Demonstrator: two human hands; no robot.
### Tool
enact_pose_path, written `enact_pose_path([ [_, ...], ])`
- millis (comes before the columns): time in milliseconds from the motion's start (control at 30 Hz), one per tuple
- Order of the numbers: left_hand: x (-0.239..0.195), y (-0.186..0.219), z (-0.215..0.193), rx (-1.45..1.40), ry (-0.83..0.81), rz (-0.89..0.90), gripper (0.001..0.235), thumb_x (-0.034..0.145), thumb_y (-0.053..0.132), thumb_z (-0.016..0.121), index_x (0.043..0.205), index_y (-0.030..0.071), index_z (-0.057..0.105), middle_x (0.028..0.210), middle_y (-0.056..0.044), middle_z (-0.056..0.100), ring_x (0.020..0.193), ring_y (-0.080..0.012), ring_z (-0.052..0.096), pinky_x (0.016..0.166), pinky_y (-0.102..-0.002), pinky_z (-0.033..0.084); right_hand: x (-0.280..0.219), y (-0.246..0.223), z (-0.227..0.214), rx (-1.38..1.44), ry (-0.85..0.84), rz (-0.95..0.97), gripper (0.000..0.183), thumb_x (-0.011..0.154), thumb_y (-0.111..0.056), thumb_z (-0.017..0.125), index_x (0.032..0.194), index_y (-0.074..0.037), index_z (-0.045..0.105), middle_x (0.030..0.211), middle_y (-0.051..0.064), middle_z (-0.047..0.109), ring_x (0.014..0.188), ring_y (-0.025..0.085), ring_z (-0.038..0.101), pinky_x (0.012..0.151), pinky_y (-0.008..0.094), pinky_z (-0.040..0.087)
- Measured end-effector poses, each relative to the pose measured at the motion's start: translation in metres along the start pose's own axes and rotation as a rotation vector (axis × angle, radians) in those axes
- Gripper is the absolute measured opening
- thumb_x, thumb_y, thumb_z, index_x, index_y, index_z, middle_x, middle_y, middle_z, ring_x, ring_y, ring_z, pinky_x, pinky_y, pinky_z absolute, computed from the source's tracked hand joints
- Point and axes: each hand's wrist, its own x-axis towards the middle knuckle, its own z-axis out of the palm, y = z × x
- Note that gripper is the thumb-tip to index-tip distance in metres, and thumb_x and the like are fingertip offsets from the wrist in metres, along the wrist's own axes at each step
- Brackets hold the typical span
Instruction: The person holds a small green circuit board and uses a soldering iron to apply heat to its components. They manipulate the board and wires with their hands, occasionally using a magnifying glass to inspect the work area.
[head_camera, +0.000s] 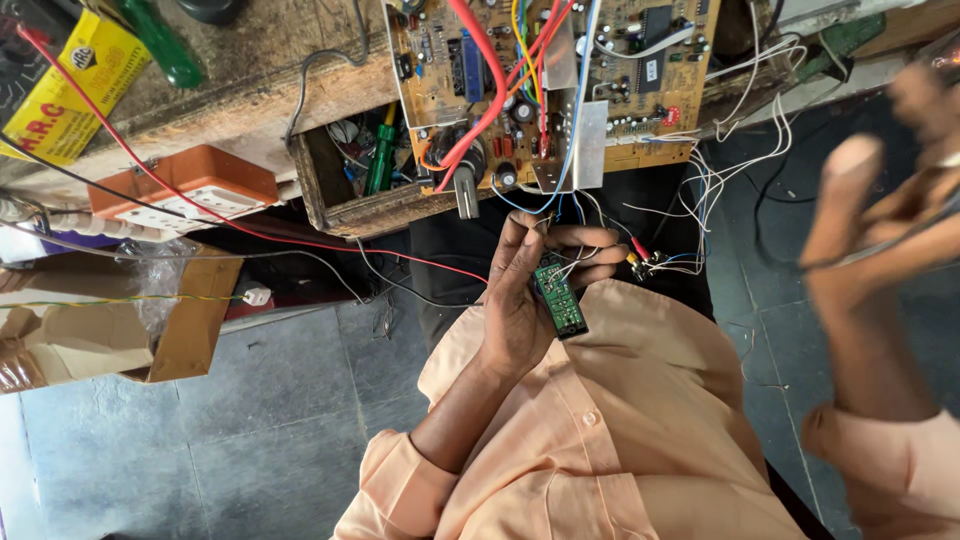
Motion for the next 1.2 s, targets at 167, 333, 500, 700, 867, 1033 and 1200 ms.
enact_pose_path([
  [167,-0.001,-0.003,0.003,0.004,-0.024,0.004,0.016,0.118,0.025,0.042,0.121,0.01,0.045,0.129,-0.03,0.064,0.119,-0.0415,0.067,0.106,-0.05,0.057,-0.049,-0.043,0.006,0.138,-0.077,-0.043,0.064,0.109,-0.005,0.069,0.151,-0.008,0.021,0.145,0.016,0.043,0.127,0.03,0.064,0.104,0.038,0.056],
  [333,-0.004,-0.005,-0.001,0.183,-0.041,0.083,0.012,0.116,0.018,0.051,0.119,0.008,0.046,0.116,-0.022,0.069,0.105,-0.0294,0.07,0.098,-0.041,0.059,-0.081,-0.042,0.019,0.221,-0.1,0.041,0.068,0.105,0.001,0.072,0.154,-0.015,0.028,0.14,0.014,0.041,0.125,0.029,0.062,0.101,0.038,0.059],
  [500,-0.009,0.0,-0.016,0.618,0.059,0.092,0.013,0.11,0.015,0.06,0.114,0.003,0.054,0.1,-0.014,0.071,0.082,-0.0141,0.066,0.073,-0.027,0.056,-0.098,-0.035,0.033,0.276,-0.119,0.055,0.067,0.1,0.008,0.069,0.15,-0.012,0.029,0.14,0.018,0.04,0.125,0.032,0.062,0.103,0.041,0.063],
  [700,-0.007,0.004,-0.018,0.576,0.072,0.076,0.011,0.109,0.014,0.06,0.112,0.005,0.055,0.097,-0.013,0.071,0.075,-0.0116,0.064,0.066,-0.024,0.052,-0.116,-0.05,0.041,0.177,-0.221,0.016,0.067,0.092,0.008,0.076,0.142,-0.007,0.034,0.129,0.023,0.048,0.125,0.035,0.063,0.104,0.043,0.053],
  [867,-0.009,0.01,-0.009,0.344,0.112,0.06,0.01,0.107,0.013,0.06,0.11,0.005,0.055,0.094,-0.015,0.071,0.071,-0.0152,0.067,0.062,-0.027,0.056,-0.103,-0.052,0.035,0.077,-0.169,-0.011,0.07,0.09,0.01,0.074,0.141,-0.007,0.03,0.132,0.02,0.06,0.121,0.033,0.059,0.103,0.047,0.046],
  [1033,-0.015,0.025,-0.017,0.238,0.129,0.098,0.008,0.109,0.01,0.059,0.11,0.003,0.055,0.101,-0.017,0.069,0.072,-0.0164,0.068,0.063,-0.028,0.058,-0.097,-0.048,0.039,0.176,-0.121,0.028,0.072,0.095,0.012,0.071,0.147,-0.009,0.025,0.137,0.021,0.044,0.126,0.036,0.061,0.107,0.046,0.055],
  [1200,-0.003,0.021,-0.035,0.413,0.353,0.01,0.008,0.105,0.01,0.059,0.108,0.003,0.056,0.116,-0.012,0.067,0.068,-0.0162,0.069,0.057,-0.029,0.061,-0.103,-0.056,0.057,0.306,-0.076,0.055,0.075,0.092,0.012,0.072,0.148,-0.011,0.026,0.139,0.02,0.039,0.123,0.038,0.065,0.101,0.044,0.06],
])
